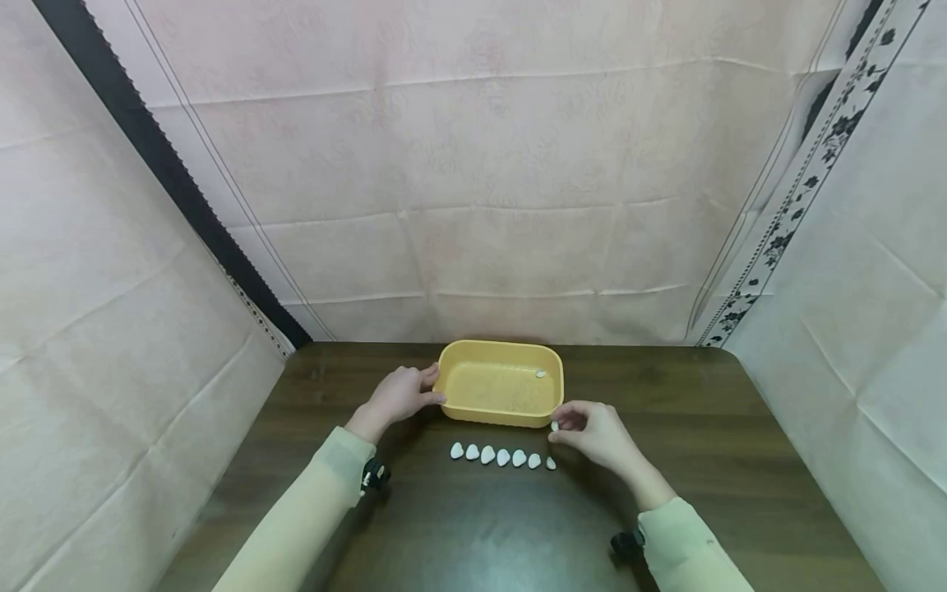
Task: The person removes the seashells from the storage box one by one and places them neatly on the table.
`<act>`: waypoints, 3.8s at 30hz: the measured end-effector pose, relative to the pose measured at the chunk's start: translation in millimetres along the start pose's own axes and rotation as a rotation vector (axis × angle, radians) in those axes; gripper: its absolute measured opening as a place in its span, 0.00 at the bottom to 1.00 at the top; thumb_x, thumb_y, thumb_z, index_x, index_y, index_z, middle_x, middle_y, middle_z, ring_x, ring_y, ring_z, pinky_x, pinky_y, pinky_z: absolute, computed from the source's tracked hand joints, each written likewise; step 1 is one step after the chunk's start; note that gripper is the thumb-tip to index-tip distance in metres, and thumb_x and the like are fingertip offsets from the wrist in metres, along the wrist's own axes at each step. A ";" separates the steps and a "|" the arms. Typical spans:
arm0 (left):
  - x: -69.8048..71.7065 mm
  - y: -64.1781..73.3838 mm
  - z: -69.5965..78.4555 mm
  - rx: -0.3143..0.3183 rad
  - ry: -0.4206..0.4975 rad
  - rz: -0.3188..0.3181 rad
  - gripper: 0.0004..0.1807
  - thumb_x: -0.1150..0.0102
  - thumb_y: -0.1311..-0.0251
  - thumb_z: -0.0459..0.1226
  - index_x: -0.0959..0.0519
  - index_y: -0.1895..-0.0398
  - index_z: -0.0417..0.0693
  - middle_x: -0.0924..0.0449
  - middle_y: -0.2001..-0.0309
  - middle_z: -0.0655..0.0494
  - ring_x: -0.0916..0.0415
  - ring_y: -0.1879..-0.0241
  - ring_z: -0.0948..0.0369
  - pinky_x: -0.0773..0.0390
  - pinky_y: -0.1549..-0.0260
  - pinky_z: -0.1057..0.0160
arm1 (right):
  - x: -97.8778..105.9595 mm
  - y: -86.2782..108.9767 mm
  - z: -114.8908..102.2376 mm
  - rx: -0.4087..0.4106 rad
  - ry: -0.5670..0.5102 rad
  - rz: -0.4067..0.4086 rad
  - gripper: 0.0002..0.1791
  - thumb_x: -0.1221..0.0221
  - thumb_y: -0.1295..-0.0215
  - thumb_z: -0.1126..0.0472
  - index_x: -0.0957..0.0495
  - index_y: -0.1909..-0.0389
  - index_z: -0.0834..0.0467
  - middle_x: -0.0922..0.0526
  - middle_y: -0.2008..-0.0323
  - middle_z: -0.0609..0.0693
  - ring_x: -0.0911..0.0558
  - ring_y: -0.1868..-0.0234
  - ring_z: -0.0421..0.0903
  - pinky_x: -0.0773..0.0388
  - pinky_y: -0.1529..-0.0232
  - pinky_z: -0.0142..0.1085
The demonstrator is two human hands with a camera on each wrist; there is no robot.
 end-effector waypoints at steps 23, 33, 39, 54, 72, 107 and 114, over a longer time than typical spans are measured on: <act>1.0 -2.1 1.0 0.002 -0.004 -0.003 0.38 0.31 0.29 0.53 0.27 0.24 0.44 0.32 0.24 0.53 0.27 0.29 0.48 0.22 0.35 0.47 | -27.0 26.8 29.3 -0.005 0.014 -0.260 0.13 0.19 0.44 0.63 0.12 0.60 0.57 0.14 0.68 0.43 0.17 0.65 0.40 0.18 0.63 0.32; -1.3 -1.2 -2.1 0.005 -0.011 -0.004 0.37 0.31 0.30 0.54 0.27 0.24 0.45 0.32 0.24 0.54 0.27 0.29 0.48 0.22 0.35 0.47 | -31.1 23.8 27.8 -0.008 0.056 -0.249 0.13 0.19 0.46 0.63 0.12 0.62 0.56 0.16 0.70 0.42 0.20 0.68 0.40 0.21 0.65 0.32; -1.5 -0.8 -3.1 0.006 0.004 0.001 0.37 0.30 0.30 0.52 0.27 0.24 0.44 0.32 0.24 0.54 0.27 0.29 0.48 0.23 0.34 0.46 | -33.5 23.3 27.0 -0.017 0.056 -0.245 0.13 0.19 0.46 0.64 0.12 0.63 0.56 0.16 0.70 0.43 0.20 0.68 0.41 0.22 0.66 0.32; -0.9 -0.2 0.3 -0.007 -0.007 0.003 0.37 0.31 0.30 0.53 0.27 0.24 0.44 0.31 0.24 0.53 0.25 0.30 0.47 0.21 0.37 0.46 | -33.7 24.1 27.5 -0.010 0.083 -0.242 0.13 0.19 0.45 0.62 0.12 0.61 0.55 0.15 0.68 0.44 0.20 0.67 0.41 0.22 0.65 0.33; 2.2 0.5 3.0 -0.002 -0.017 -0.010 0.38 0.32 0.29 0.54 0.27 0.24 0.44 0.31 0.23 0.52 0.25 0.30 0.47 0.22 0.35 0.46 | -33.8 23.9 22.4 0.000 0.134 -0.241 0.10 0.20 0.42 0.59 0.13 0.64 0.53 0.17 0.72 0.40 0.20 0.69 0.38 0.23 0.66 0.33; 2.0 -2.8 -3.9 0.019 -0.012 -0.014 0.38 0.31 0.31 0.55 0.27 0.24 0.47 0.31 0.24 0.53 0.27 0.29 0.50 0.22 0.34 0.48 | -26.5 -84.8 -33.8 -0.028 -0.051 -0.064 0.21 0.29 0.31 0.63 0.15 0.40 0.66 0.13 0.44 0.63 0.15 0.44 0.58 0.17 0.42 0.50; -0.8 -2.9 -3.2 0.014 -0.011 -0.018 0.38 0.31 0.30 0.55 0.27 0.24 0.47 0.31 0.24 0.53 0.26 0.29 0.49 0.23 0.34 0.48 | -43.9 -106.0 -23.7 -0.074 -0.071 -0.098 0.26 0.34 0.29 0.67 0.22 0.32 0.68 0.20 0.34 0.68 0.23 0.33 0.66 0.25 0.32 0.58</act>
Point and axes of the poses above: each hand's wrist, its own y-axis away from the middle knuckle, its own x-axis out of the back of the hand, z = x × y, the point moved 10 cm from there along -y, towards the middle knuckle
